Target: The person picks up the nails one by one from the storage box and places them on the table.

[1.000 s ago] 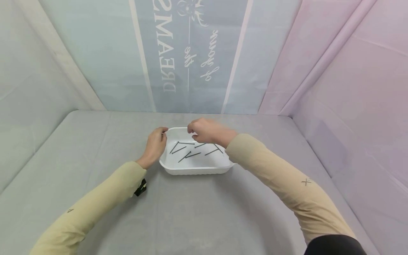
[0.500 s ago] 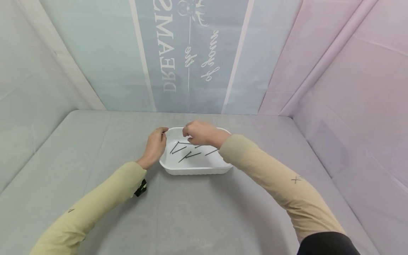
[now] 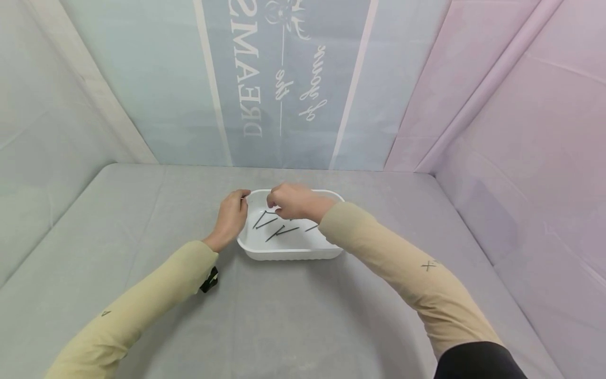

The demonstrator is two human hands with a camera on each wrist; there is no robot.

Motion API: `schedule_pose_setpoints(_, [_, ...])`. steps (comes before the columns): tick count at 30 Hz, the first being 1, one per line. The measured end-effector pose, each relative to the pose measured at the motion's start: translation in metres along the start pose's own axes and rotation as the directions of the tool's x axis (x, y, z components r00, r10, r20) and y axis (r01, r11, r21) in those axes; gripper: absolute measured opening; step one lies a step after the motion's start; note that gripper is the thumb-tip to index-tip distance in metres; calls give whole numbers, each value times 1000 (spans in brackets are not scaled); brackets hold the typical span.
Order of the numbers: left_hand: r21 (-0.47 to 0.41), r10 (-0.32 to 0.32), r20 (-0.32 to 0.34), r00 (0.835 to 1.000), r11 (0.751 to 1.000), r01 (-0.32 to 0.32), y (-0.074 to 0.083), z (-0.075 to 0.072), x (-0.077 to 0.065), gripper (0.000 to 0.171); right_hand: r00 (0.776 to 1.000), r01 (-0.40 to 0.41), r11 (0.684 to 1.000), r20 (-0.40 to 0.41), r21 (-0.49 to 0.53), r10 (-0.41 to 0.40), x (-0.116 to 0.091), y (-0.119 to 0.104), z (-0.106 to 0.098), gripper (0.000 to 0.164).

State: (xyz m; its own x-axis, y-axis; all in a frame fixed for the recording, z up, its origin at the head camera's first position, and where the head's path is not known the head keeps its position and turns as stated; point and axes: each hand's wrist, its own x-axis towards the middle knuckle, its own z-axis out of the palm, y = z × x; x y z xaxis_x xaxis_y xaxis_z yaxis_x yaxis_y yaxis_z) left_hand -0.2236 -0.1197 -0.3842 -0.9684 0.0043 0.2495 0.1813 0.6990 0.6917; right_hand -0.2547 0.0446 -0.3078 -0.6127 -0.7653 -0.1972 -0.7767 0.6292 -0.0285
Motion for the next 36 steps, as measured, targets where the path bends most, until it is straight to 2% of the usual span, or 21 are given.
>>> schedule_pose_setpoints(10, [-24,24,-23,999,999,-24,-3,1,-1,31,998,68,998,-8,-18,-68,7,-1,10,22])
schedule_pose_setpoints(17, [-1,-3,-3,1000,1000,3,1,-1,-2,31,996,86,996,15,-26,-85,11,-3,14,23])
schedule_pose_setpoints(36, [1,9,-16,1000,1000,-9,-1,0,-3,31,993,110,992,42,-69,-108,24,-6,31,22])
